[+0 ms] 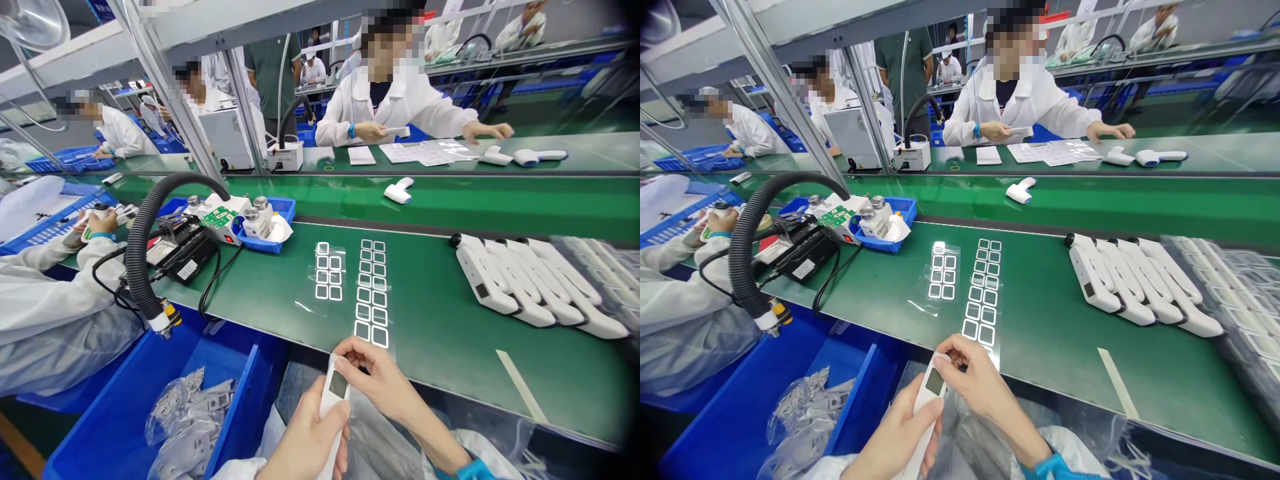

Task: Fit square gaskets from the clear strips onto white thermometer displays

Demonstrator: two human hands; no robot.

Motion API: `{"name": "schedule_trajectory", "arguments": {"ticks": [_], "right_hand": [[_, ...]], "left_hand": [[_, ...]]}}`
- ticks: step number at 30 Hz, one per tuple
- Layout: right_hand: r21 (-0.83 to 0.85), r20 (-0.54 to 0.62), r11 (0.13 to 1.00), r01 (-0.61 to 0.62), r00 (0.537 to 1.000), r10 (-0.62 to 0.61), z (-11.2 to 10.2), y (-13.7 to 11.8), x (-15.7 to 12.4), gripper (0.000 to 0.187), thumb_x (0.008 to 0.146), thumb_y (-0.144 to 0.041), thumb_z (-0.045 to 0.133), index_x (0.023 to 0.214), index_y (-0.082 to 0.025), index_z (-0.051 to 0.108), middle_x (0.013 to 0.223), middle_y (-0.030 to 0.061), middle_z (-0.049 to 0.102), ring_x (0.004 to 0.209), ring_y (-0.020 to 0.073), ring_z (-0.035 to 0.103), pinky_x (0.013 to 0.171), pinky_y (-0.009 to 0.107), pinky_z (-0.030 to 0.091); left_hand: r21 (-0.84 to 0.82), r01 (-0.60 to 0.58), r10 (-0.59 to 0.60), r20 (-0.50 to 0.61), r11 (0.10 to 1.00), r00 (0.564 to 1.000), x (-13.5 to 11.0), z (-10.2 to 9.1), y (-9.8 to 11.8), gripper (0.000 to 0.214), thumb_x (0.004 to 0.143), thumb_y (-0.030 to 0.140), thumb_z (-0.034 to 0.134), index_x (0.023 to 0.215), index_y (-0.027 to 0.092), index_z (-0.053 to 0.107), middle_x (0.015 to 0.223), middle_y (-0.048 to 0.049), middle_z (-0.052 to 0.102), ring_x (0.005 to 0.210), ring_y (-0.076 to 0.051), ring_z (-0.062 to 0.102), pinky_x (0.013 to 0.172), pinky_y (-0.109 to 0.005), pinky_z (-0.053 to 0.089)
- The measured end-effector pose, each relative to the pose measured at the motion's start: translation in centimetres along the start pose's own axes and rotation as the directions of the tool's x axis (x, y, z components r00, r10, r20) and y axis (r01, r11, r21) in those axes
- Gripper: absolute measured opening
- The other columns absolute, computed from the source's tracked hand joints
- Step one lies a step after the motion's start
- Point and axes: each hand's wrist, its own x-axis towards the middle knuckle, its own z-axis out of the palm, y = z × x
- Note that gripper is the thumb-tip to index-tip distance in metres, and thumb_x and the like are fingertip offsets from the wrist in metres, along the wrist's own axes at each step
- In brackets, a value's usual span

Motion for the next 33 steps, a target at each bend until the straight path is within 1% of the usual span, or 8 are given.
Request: {"name": "schedule_trajectory", "arguments": {"ticks": [5, 9, 13, 16, 20, 23, 29, 33], "right_hand": [[-0.024, -0.003, 1.0, 0.017, 1.0, -0.017, -0.9, 0.0, -0.2, 0.018, 0.085, -0.035, 0.059, 0.086, -0.018, 0.064, 0.073, 0.0005, 0.056, 0.068, 0.0154, 0.052, 0.064, 0.027, 0.044], [-0.084, -0.057, 0.993, 0.083, 0.995, -0.088, -2.0, 0.0, -0.8, 0.017, 0.087, -0.036, 0.06, 0.089, -0.019, 0.065, 0.079, 0.0008, 0.056, 0.07, 0.0151, 0.053, 0.067, 0.027, 0.045], [-0.069, -0.148, 0.98, 0.186, 0.97, -0.195, -4.4, 0.4, -0.9, 0.022, 0.089, -0.04, 0.06, 0.097, -0.021, 0.068, 0.097, 0.0048, 0.063, 0.084, 0.0179, 0.06, 0.078, 0.028, 0.049], [-0.113, -0.347, 0.973, 0.199, 0.91, -0.226, -7.9, 1.7, 0.0, 0.027, 0.087, -0.045, 0.06, 0.093, -0.021, 0.071, 0.099, 0.0069, 0.067, 0.089, 0.021, 0.062, 0.081, 0.029, 0.05], [-0.082, -0.638, 0.991, 0.101, 0.759, -0.131, -14.0, 4.1, 3.3, 0.037, 0.078, -0.053, 0.063, 0.085, -0.018, 0.072, 0.088, 0.009, 0.071, 0.081, 0.0235, 0.064, 0.071, 0.031, 0.052], [-0.067, -0.724, 0.995, 0.077, 0.682, -0.102, -17.5, 5.0, 6.9, 0.041, 0.07, -0.054, 0.063, 0.082, -0.016, 0.071, 0.082, 0.0107, 0.071, 0.074, 0.0242, 0.063, 0.064, 0.033, 0.052], [-0.181, -0.757, 0.979, 0.099, 0.621, -0.203, -19.8, 4.5, 13.5, 0.035, 0.067, -0.052, 0.059, 0.07, -0.018, 0.065, 0.066, 0.0062, 0.065, 0.062, 0.0211, 0.057, 0.06, 0.033, 0.046], [-0.252, -0.717, 0.964, 0.087, 0.652, -0.246, -19.9, 4.3, 15.3, 0.031, 0.075, -0.048, 0.052, 0.068, -0.019, 0.063, 0.058, 0.0016, 0.058, 0.055, 0.0176, 0.05, 0.053, 0.029, 0.039]], "left_hand": [[0.096, 0.013, -0.016, 0.035, 0.995, 0.999, 0.7, 0.1, 0.3, 0.046, 0.079, 0.059, 0.059, 0.097, 0.019, 0.048, 0.063, 0.004, 0.054, 0.035, -0.008, 0.044, 0.033, -0.018, 0.035], [0.177, -0.06, 0.043, 0.102, 0.982, 0.994, 1.8, 0.0, 0.8, 0.034, 0.081, 0.045, 0.062, 0.1, 0.017, 0.053, 0.061, 0.0042, 0.053, 0.04, -0.008, 0.047, 0.039, -0.017, 0.036], [0.126, -0.165, 0.143, 0.168, 0.978, 0.975, 3.8, -0.5, 2.3, 0.047, 0.073, 0.035, 0.072, 0.112, 0.018, 0.053, 0.062, 0.0064, 0.051, 0.039, -0.006, 0.041, 0.039, -0.018, 0.035], [0.147, -0.263, 0.268, -0.01, 0.953, 0.963, 7.0, -2.3, 4.7, 0.049, 0.071, 0.04, 0.072, 0.11, 0.019, 0.051, 0.061, 0.0064, 0.052, 0.038, -0.009, 0.043, 0.036, -0.02, 0.037], [0.374, -0.433, 0.547, -0.29, 0.82, 0.786, 13.4, -6.4, 9.4, 0.037, 0.069, 0.046, 0.067, 0.09, 0.021, 0.05, 0.057, 0.006, 0.053, 0.044, -0.014, 0.052, 0.04, -0.023, 0.042], [0.453, -0.435, 0.601, -0.336, 0.778, 0.725, 18.1, -8.6, 12.7, 0.032, 0.067, 0.043, 0.065, 0.084, 0.022, 0.049, 0.06, 0.0045, 0.058, 0.041, -0.014, 0.052, 0.044, -0.025, 0.044], [0.482, -0.427, 0.612, -0.338, 0.765, 0.715, 23.9, -9.0, 14.9, 0.03, 0.066, 0.042, 0.061, 0.085, 0.022, 0.049, 0.067, 0.0013, 0.065, 0.04, -0.016, 0.055, 0.047, -0.029, 0.047], [0.466, -0.43, 0.604, -0.336, 0.773, 0.723, 25.4, -9.6, 14.3, 0.035, 0.065, 0.048, 0.063, 0.084, 0.022, 0.049, 0.062, 0.0023, 0.062, 0.04, -0.017, 0.054, 0.045, -0.03, 0.045]]}}
